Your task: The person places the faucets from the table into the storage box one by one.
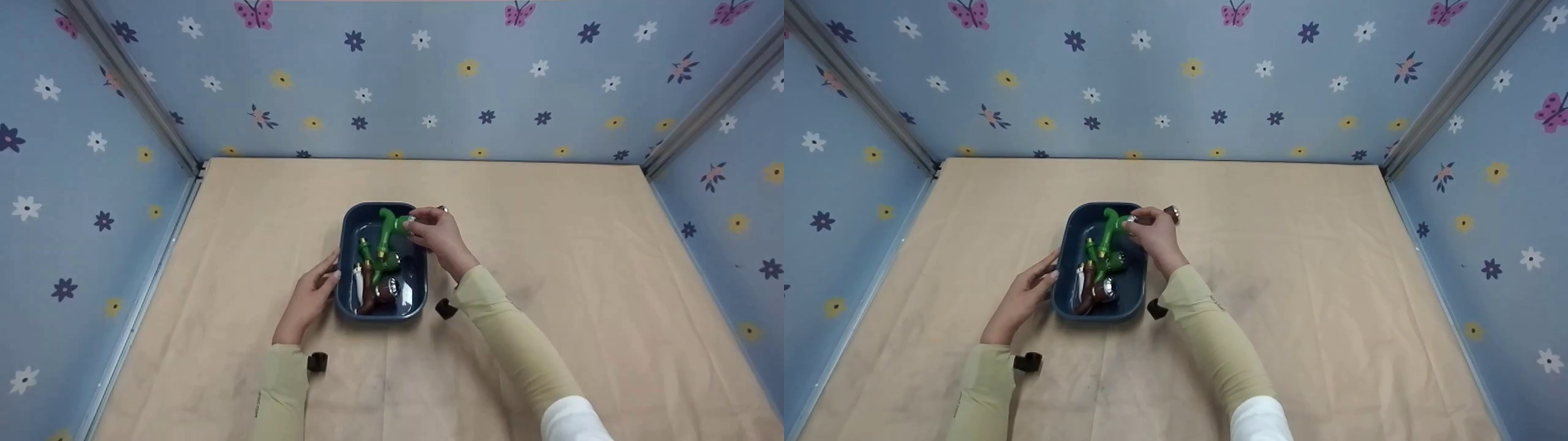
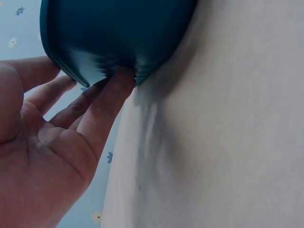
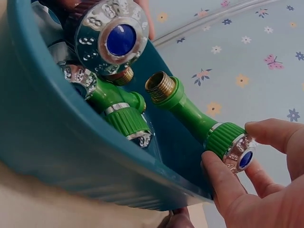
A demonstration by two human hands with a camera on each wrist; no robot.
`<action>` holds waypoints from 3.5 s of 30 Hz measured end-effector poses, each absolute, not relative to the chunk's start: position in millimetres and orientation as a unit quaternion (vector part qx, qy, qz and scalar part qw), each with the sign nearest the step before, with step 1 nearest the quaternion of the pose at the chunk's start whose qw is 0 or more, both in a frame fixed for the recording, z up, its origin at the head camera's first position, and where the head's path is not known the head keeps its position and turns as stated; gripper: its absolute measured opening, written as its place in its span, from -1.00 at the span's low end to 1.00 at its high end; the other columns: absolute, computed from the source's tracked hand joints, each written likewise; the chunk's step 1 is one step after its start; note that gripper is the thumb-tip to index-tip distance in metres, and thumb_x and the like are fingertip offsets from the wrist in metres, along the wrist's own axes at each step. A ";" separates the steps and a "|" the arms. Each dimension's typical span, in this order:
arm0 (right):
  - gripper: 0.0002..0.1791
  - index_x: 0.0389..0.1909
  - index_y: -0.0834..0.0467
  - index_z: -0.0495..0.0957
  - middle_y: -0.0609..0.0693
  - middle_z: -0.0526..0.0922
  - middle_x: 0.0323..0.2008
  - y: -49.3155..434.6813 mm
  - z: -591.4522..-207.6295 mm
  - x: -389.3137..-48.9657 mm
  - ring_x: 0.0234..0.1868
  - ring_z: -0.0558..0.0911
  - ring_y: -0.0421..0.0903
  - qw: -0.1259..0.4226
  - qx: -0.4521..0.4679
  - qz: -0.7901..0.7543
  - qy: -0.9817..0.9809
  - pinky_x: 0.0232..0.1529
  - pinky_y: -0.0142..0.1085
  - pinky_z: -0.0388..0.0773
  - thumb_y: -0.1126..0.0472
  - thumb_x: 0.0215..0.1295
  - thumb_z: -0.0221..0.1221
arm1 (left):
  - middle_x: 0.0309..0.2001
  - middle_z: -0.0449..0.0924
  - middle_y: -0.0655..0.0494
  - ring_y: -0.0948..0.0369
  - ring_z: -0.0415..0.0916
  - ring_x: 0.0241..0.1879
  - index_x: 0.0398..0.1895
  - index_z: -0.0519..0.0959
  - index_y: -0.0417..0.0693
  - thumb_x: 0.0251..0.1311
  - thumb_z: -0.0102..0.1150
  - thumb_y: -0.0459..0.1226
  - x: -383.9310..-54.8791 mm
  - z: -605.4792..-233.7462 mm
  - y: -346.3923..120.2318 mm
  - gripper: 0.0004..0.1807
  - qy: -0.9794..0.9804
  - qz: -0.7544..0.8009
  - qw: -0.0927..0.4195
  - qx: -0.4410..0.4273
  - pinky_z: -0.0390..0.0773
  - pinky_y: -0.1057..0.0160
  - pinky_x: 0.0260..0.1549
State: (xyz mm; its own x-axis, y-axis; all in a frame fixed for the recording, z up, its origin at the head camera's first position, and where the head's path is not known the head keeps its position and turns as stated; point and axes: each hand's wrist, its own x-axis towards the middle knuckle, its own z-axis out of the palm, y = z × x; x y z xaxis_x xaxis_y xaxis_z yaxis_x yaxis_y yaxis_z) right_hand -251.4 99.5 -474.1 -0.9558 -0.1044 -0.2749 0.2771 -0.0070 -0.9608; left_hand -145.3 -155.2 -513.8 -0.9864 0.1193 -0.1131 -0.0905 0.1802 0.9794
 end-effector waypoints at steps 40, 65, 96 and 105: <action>-0.65 0.06 0.46 0.40 0.17 0.43 -0.16 63.4 -487.6 -261.9 -0.11 0.58 0.09 0.148 0.054 -0.718 0.678 0.03 -0.01 0.51 0.51 0.26 0.12 | 0.35 0.25 -0.14 -0.07 0.37 0.20 0.45 0.20 0.01 0.43 -0.04 -0.30 -140.5 -505.6 -154.5 -0.46 0.765 0.638 0.080 0.015 0.43 0.03 0.10; -0.46 0.16 0.39 0.31 0.20 0.47 -0.07 64.4 -485.5 -264.7 0.11 0.43 0.22 0.220 0.119 -0.750 0.613 0.23 -0.01 0.32 -0.01 0.53 -0.23 | 0.24 0.35 -0.27 -0.11 0.40 0.17 0.45 0.19 -0.01 0.43 -0.06 -0.31 -139.8 -505.4 -154.9 -0.46 0.765 0.638 0.081 0.015 0.46 0.03 0.07; -0.24 0.42 0.33 0.07 0.26 0.06 0.42 73.0 -475.5 -254.0 0.42 0.02 0.23 0.260 0.093 -0.725 0.632 0.38 -0.01 0.00 -0.19 0.49 -0.26 | 0.29 0.33 -0.21 -0.07 0.39 0.18 0.45 0.19 0.00 0.43 -0.05 -0.29 -142.9 -514.3 -155.8 -0.46 0.768 0.636 0.070 0.019 0.37 -0.01 0.15; -0.23 0.42 0.37 0.03 0.28 0.02 0.43 73.9 -475.3 -251.0 0.43 0.00 0.23 0.263 0.083 -0.722 0.634 0.39 0.02 -0.05 -0.17 0.49 -0.26 | 0.31 0.30 -0.20 -0.11 0.39 0.19 0.45 0.18 -0.01 0.44 -0.06 -0.30 -139.3 -505.6 -153.4 -0.46 0.773 0.631 0.070 0.021 0.41 0.01 0.12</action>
